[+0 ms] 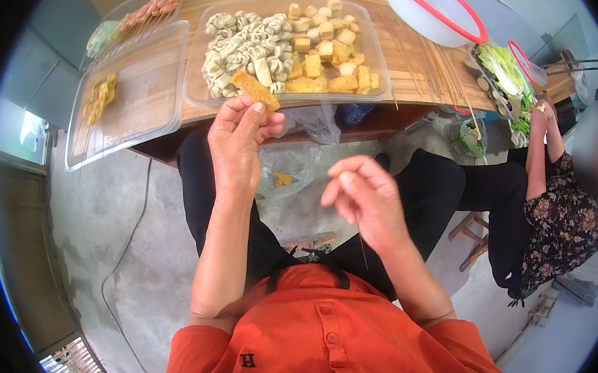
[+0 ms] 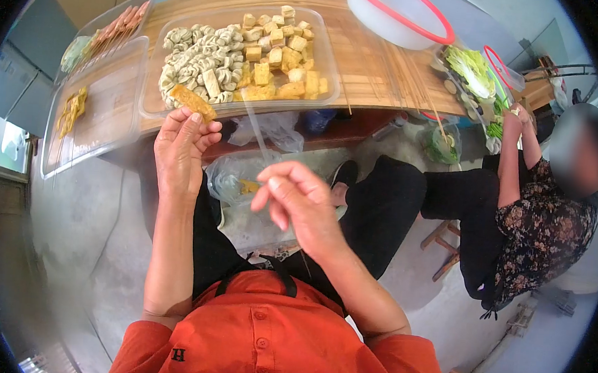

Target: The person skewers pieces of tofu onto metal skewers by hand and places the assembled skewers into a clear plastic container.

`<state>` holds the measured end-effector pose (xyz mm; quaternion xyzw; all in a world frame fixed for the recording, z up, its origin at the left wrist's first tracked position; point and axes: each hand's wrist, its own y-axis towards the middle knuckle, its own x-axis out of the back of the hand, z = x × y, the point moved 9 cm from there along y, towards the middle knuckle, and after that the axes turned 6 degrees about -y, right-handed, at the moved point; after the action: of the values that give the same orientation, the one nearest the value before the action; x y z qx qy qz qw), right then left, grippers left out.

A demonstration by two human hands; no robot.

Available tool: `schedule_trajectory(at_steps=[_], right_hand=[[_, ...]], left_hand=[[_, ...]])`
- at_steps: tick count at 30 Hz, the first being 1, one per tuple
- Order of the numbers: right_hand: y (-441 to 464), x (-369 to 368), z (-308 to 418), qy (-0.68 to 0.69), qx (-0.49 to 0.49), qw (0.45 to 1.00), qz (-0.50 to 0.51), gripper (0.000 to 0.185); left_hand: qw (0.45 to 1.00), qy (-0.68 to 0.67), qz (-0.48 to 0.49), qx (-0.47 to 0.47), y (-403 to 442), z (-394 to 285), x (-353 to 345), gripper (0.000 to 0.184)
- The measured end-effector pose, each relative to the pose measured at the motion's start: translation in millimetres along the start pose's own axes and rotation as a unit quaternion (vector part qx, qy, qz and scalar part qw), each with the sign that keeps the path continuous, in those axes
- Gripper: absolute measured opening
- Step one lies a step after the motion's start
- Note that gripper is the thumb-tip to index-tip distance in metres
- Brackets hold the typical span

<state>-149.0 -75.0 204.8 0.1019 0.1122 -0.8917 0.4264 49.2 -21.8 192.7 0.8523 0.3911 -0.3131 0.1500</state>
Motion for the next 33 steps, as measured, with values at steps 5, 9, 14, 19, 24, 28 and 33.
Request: schedule_trajectory(at_steps=[5,9,14,19,24,28,33], right_hand=[[4,36,74,0.136,0.283,0.949,-0.017,0.01],[4,71,97,0.253,0.329,0.907,-0.07,0.01],[16,94,67,0.471,0.266,0.832,-0.124,0.01],[23,89,44,0.516,0.232,0.812,-0.142,0.009],[27,82,27,0.498,0.192,0.829,-0.167,0.008],[27,65,10,0.374,0.151,0.905,-0.137,0.014],[10,18,-25,0.256,-0.041,0.965,-0.03,0.031]], left_hand=[[0.997,-0.063,0.001,0.054,-10,7,-1,0.009],[0.991,-0.113,0.019,0.062,-25,7,-3,0.009],[0.975,-0.172,0.052,0.129,-48,28,-19,0.017],[0.951,-0.236,0.118,0.159,-69,38,-49,0.033],[0.944,-0.278,0.1,0.145,-70,31,-60,0.032],[0.952,-0.274,0.074,0.111,-57,23,-43,0.041],[0.971,-0.214,0.033,0.101,-42,4,-21,0.021]])
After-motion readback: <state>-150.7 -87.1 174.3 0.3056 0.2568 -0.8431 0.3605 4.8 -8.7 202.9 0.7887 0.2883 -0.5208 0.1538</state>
